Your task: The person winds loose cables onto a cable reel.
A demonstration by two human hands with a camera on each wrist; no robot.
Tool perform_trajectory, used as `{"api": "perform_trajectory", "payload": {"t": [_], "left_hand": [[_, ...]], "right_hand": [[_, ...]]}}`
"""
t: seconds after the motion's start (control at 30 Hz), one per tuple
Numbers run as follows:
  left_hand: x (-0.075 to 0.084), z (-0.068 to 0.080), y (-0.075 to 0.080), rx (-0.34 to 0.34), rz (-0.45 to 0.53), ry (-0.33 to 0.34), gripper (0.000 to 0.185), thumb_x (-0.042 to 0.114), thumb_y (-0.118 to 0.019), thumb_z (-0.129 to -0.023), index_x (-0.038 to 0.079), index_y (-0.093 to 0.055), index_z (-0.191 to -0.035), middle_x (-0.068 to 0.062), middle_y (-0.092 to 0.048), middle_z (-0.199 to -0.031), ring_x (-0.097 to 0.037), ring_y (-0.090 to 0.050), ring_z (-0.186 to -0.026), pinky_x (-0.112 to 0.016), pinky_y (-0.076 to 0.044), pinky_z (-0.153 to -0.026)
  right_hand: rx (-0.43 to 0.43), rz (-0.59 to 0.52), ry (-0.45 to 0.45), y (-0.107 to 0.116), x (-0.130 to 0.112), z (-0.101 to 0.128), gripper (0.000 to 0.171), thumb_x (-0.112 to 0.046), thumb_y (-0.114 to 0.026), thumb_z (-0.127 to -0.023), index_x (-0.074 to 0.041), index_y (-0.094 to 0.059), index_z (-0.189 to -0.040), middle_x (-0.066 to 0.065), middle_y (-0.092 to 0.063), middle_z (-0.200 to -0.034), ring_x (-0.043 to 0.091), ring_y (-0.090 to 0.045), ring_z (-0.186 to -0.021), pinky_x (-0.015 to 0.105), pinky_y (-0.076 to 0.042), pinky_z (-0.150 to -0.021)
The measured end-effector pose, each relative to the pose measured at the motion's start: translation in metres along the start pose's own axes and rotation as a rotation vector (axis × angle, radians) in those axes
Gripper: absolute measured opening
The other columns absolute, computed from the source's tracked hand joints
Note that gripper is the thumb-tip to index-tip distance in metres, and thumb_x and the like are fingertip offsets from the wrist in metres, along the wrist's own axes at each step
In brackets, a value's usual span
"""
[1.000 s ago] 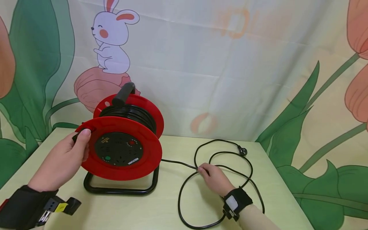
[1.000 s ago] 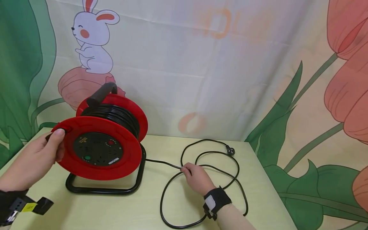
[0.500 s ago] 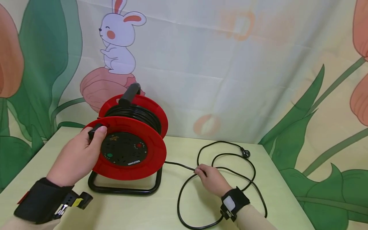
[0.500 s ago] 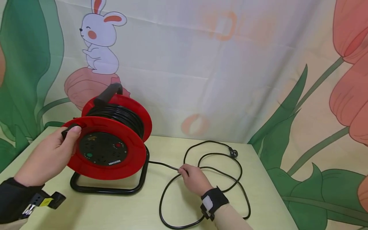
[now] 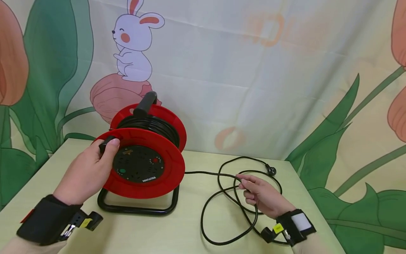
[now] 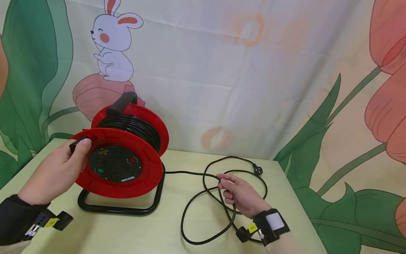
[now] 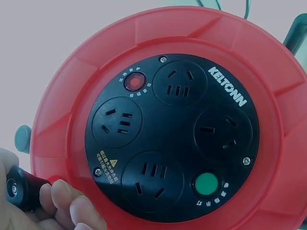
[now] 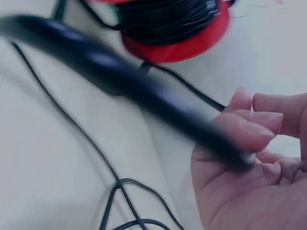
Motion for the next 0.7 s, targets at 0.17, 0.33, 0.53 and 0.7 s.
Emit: {"api": "perform_trajectory", "payload": {"t": [0.17,0.33,0.53,0.7], "left_hand": [[0.002,0.001,0.0,-0.001,0.013,-0.002,0.052,0.052,-0.03,-0.101,0.002,-0.045,-0.103,-0.014,-0.044,-0.081,-0.03,-0.048,-0.079,-0.036,-0.038,-0.055],[0.003,0.0,-0.001,-0.009,0.012,0.003,0.053,0.053,-0.03,-0.101,0.002,-0.045,-0.103,-0.014,-0.044,-0.08,-0.03,-0.048,-0.078,-0.036,-0.037,-0.055],[0.001,0.0,0.001,-0.017,0.004,0.011,0.055,0.053,-0.03,-0.101,0.001,-0.046,-0.108,-0.015,-0.046,-0.084,-0.032,-0.05,-0.082,-0.036,-0.04,-0.057],[0.003,0.0,0.0,-0.022,-0.011,0.012,0.057,0.054,-0.029,-0.101,0.0,-0.046,-0.111,-0.015,-0.048,-0.085,-0.033,-0.051,-0.084,-0.036,-0.042,-0.058]], "right_hand": [[-0.059,-0.208,0.052,0.012,-0.021,0.032,0.055,-0.014,-0.044,-0.104,-0.006,-0.017,-0.15,0.003,-0.05,-0.108,0.008,-0.03,-0.06,0.021,-0.032,-0.056],[-0.009,-0.17,0.108,0.038,-0.033,0.053,0.053,-0.016,-0.041,-0.105,-0.009,-0.014,-0.15,0.0,-0.048,-0.102,0.009,-0.024,-0.058,0.022,-0.027,-0.054],[0.364,0.655,0.134,0.074,-0.02,0.049,0.045,-0.041,-0.047,-0.101,-0.01,-0.056,-0.132,0.003,-0.06,-0.102,0.014,-0.054,-0.076,0.031,-0.042,-0.065],[0.463,1.041,0.165,0.082,-0.004,0.035,0.032,-0.036,-0.046,-0.102,-0.013,-0.065,-0.115,0.006,-0.065,-0.109,0.02,-0.055,-0.08,0.037,-0.04,-0.069]]}}
Point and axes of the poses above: each hand's wrist, its own z-axis away from the middle knuckle, its own y-axis out of the back of the hand, x = y × z, the point moved 7 cm from there along -z, towards the middle knuckle
